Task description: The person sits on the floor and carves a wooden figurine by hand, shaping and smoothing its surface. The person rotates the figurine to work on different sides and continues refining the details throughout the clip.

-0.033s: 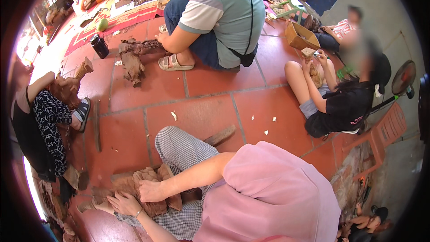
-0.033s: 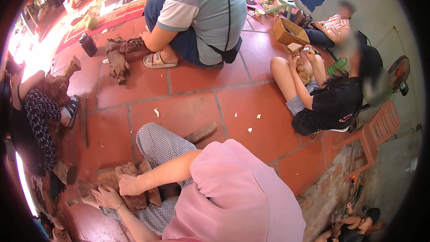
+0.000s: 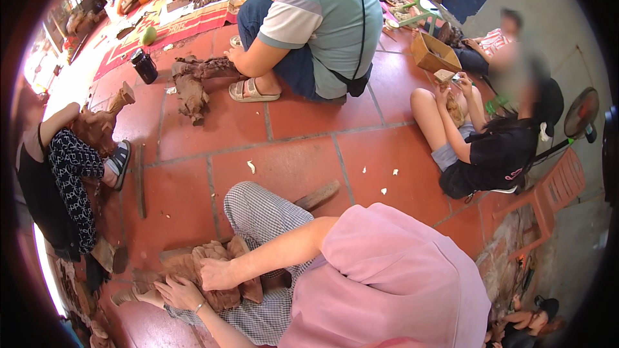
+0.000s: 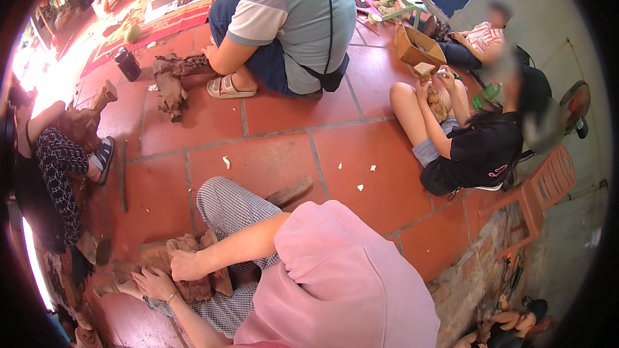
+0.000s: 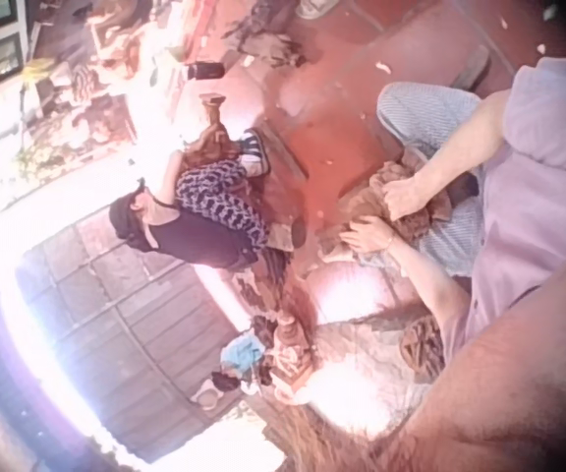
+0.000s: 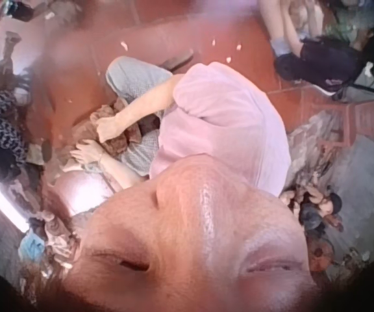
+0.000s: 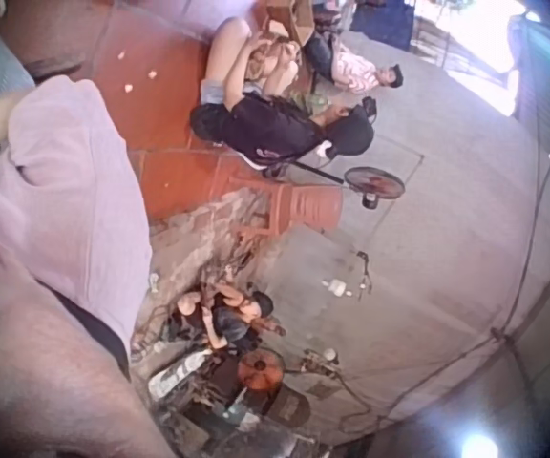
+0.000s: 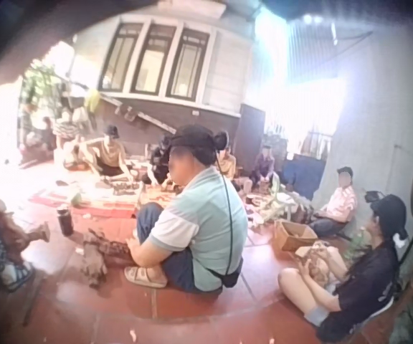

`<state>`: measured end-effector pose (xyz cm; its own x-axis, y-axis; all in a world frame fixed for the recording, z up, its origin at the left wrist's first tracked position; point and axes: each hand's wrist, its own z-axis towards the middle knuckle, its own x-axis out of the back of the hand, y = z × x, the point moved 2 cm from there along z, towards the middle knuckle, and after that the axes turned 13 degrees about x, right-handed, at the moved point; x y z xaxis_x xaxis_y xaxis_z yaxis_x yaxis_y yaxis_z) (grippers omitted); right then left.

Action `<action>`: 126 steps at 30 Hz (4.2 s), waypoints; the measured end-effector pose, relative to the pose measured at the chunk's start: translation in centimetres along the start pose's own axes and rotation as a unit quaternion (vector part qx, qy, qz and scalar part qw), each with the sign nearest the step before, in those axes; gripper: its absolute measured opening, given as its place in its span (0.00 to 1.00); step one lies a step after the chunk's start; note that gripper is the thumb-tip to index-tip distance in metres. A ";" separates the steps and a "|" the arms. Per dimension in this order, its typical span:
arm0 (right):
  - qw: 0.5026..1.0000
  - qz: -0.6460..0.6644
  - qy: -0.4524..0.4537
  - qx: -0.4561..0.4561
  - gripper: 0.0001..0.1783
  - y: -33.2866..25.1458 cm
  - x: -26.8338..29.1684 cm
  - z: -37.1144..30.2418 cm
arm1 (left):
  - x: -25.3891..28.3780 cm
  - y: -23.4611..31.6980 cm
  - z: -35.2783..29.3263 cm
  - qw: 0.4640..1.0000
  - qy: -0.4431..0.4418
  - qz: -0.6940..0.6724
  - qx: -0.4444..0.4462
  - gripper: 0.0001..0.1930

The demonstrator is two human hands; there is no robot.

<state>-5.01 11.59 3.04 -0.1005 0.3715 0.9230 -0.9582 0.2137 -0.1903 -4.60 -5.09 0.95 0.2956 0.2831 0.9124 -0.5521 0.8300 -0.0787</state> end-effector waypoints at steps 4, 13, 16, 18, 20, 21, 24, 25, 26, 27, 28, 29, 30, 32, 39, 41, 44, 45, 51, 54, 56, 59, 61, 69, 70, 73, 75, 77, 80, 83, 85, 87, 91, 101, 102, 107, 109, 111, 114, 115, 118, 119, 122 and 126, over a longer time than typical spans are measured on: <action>0.999 -0.035 -0.025 0.022 0.07 0.3 0.5 0.9 | -0.4 0.0 0.2 0.997 -0.055 -0.051 0.009 0.15; 0.993 0.035 -0.053 0.100 0.06 1.6 0.2 1.8 | -3.9 -5.0 2.1 0.967 -0.024 -0.234 0.094 0.19; 0.989 0.020 -0.062 0.134 0.06 0.9 -0.5 3.0 | -4.4 -5.0 2.2 0.962 -0.057 -0.238 0.120 0.19; 0.982 0.068 -0.042 0.171 0.06 1.7 -0.4 3.4 | -4.0 -4.4 2.2 0.971 -0.009 -0.213 0.107 0.19; 0.974 0.140 -0.043 0.174 0.07 3.7 -0.4 2.2 | -2.7 -2.4 2.0 0.963 -0.037 -0.221 0.152 0.20; 0.968 0.155 -0.066 0.186 0.08 4.0 0.8 1.8 | -3.6 -3.1 2.0 0.963 -0.025 -0.219 0.151 0.20; 0.967 0.140 -0.088 0.192 0.09 4.1 1.9 1.8 | -4.7 -4.7 1.8 0.969 -0.006 -0.205 0.136 0.20; 0.966 0.135 -0.113 0.191 0.09 3.8 2.8 2.0 | -3.4 -4.0 1.8 0.967 -0.020 -0.212 0.140 0.19; 0.964 0.119 -0.150 0.182 0.08 3.2 3.4 2.3 | -2.1 -3.6 1.8 0.965 -0.034 -0.217 0.145 0.19; 0.963 0.180 -0.094 0.176 0.08 3.5 1.8 1.8 | -1.3 -2.9 2.1 0.962 -0.057 -0.214 0.159 0.18; 0.951 0.231 -0.045 0.200 0.08 3.5 0.4 1.8 | -1.3 -2.6 2.2 0.964 -0.056 -0.195 0.172 0.20; 0.952 0.228 -0.032 0.200 0.07 3.2 0.1 1.9 | -1.5 -2.6 2.0 0.963 -0.048 -0.195 0.178 0.21; 0.952 0.240 -0.037 0.187 0.07 3.4 0.2 1.7 | -1.8 -2.5 1.9 0.962 -0.037 -0.200 0.180 0.23; 0.965 0.207 -0.066 0.148 0.07 3.9 2.2 1.2 | -0.5 -2.0 1.9 0.959 -0.116 -0.150 0.212 0.25; 0.983 0.180 -0.027 -0.029 0.13 9.6 5.4 -0.1 | -1.0 -1.9 2.2 0.953 -0.169 -0.096 0.233 0.34; 0.988 0.154 -0.012 -0.009 0.13 9.4 5.4 -0.4 | -1.7 -2.7 2.0 0.955 -0.179 -0.072 0.227 0.33; 0.974 0.221 -0.009 0.048 0.13 6.7 3.9 0.0 | -2.0 -2.9 2.6 0.958 -0.184 -0.031 0.220 0.32; 0.978 0.175 -0.016 0.116 0.16 5.9 2.4 0.4 | -2.0 -2.8 3.0 0.960 -0.186 -0.038 0.207 0.29; 0.972 0.139 -0.064 0.176 0.07 4.4 -1.2 2.6 | -4.5 -3.3 3.2 0.981 -0.168 0.039 0.093 0.32; 0.974 0.107 -0.161 0.122 0.07 6.1 0.8 1.9 | -6.0 -2.8 3.6 0.982 -0.152 0.097 0.048 0.35; 0.966 0.153 -0.139 0.158 0.08 5.6 0.5 2.3 | -6.4 -3.9 3.6 0.985 -0.138 0.095 0.041 0.36; 0.960 0.185 -0.128 0.169 0.11 3.8 -2.0 3.4 | -5.9 -3.9 3.2 0.984 -0.146 0.099 0.026 0.36; 0.955 0.209 -0.133 0.164 0.12 3.7 -1.8 3.5 | -5.8 -4.2 2.9 0.986 -0.129 0.102 0.010 0.35; 0.948 0.211 -0.154 0.183 0.12 3.5 -1.7 3.8 | -5.1 -3.5 2.8 0.987 -0.121 0.107 0.006 0.36; 0.947 0.219 -0.142 0.189 0.12 3.9 -1.8 3.8 | -5.0 -3.3 2.8 0.987 -0.121 0.106 0.006 0.36; 0.942 0.230 -0.123 0.210 0.12 5.2 -1.8 3.2 | -4.9 -3.5 2.9 0.987 -0.115 0.108 -0.010 0.37; 0.949 0.194 -0.161 0.191 0.12 6.2 -0.7 2.9 | -4.7 -3.1 3.0 0.986 -0.117 0.115 -0.005 0.37; 0.950 0.167 -0.190 0.185 0.12 5.2 0.8 3.0 | -4.8 -3.6 2.8 0.985 -0.124 0.121 0.005 0.37; 0.948 0.210 -0.126 0.206 0.11 3.7 -1.3 3.7 | -5.1 -3.4 2.9 0.986 -0.127 0.113 0.005 0.38; 0.948 0.233 -0.110 0.187 0.11 4.5 -1.1 3.1 | -5.6 -3.8 3.0 0.987 -0.128 0.098 0.009 0.38; 0.952 0.220 -0.120 0.174 0.12 4.9 -0.7 2.9 | -5.6 -3.5 3.0 0.987 -0.134 0.091 0.005 0.38; 0.958 0.193 -0.165 0.131 0.12 5.1 0.6 2.6 | -5.2 -3.1 3.0 0.984 -0.135 0.113 0.000 0.38; 0.952 0.216 -0.150 0.156 0.12 3.3 -0.7 3.6 | -6.8 -3.7 3.2 0.984 -0.143 0.106 0.013 0.39; 0.957 0.193 -0.146 0.158 0.13 3.7 -1.0 3.4 | -5.6 -3.5 3.0 0.985 -0.123 0.118 -0.003 0.38; 0.956 0.206 -0.140 0.156 0.13 3.6 -1.0 3.4 | -5.4 -3.2 3.0 0.985 -0.126 0.119 -0.002 0.38; 0.959 0.157 -0.161 0.174 0.11 4.9 0.1 2.5 | -5.2 -3.1 2.9 0.984 -0.134 0.113 0.003 0.38; 0.962 0.166 -0.148 0.160 0.11 5.1 0.0 2.2 | -5.6 -3.0 2.9 0.982 -0.148 0.117 0.006 0.39; 0.953 0.205 -0.128 0.184 0.10 3.9 -1.2 3.3 | -5.7 -3.7 3.0 0.979 -0.156 0.127 0.017 0.38; 0.953 0.215 -0.086 0.197 0.08 4.0 -3.4 3.9 | -7.1 -4.9 3.2 0.974 -0.171 0.149 0.028 0.33; 0.944 0.212 -0.081 0.240 0.07 4.2 -2.4 3.8 | -6.1 -4.2 3.3 0.974 -0.177 0.138 0.037 0.33; 0.960 0.163 -0.152 0.167 0.06 6.2 0.3 2.6 | -3.2 -2.2 3.5 0.971 -0.200 0.110 0.068 0.32; 0.961 0.123 -0.176 0.175 0.06 6.4 1.8 2.5 | -2.4 -1.8 3.3 0.969 -0.208 0.104 0.081 0.31; 0.953 0.189 -0.146 0.187 0.06 5.3 1.2 2.9 | -4.0 -2.6 3.0 0.968 -0.213 0.090 0.101 0.34; 0.958 0.154 -0.118 0.212 0.07 4.1 -0.3 3.0 | -1.9 -1.6 3.0 0.965 -0.232 0.023 0.120 0.38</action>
<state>-9.68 9.58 2.97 -0.4056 0.1318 0.9045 -0.8908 -0.2785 -0.3589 -6.58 -8.42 0.51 -0.0834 0.0262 0.9962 -0.7371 0.6711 -0.0794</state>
